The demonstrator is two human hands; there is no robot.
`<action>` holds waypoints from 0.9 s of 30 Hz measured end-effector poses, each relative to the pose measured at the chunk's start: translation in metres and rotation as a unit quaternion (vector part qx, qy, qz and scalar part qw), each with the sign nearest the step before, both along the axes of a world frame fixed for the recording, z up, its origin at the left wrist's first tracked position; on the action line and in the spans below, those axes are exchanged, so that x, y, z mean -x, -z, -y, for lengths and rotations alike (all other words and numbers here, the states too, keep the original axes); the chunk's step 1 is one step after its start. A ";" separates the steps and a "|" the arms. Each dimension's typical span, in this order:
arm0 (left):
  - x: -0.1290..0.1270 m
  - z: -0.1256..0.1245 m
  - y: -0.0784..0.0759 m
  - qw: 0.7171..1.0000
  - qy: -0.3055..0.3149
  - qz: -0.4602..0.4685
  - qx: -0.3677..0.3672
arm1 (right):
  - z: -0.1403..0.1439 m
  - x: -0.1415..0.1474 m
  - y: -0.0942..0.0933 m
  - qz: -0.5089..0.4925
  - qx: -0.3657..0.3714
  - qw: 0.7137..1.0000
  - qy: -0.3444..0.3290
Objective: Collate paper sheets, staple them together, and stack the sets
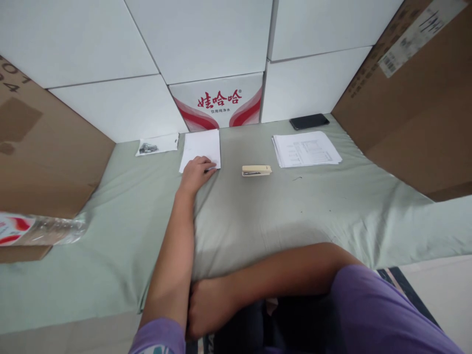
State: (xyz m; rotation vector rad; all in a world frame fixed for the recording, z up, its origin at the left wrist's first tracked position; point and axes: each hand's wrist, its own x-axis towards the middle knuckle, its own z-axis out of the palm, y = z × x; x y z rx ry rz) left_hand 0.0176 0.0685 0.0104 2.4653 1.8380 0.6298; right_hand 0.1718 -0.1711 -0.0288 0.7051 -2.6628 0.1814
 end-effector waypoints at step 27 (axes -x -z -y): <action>-0.005 0.000 -0.009 0.995 -0.055 -0.008 -0.085 | -0.005 -0.014 -0.028 -0.065 -0.105 0.990 0.063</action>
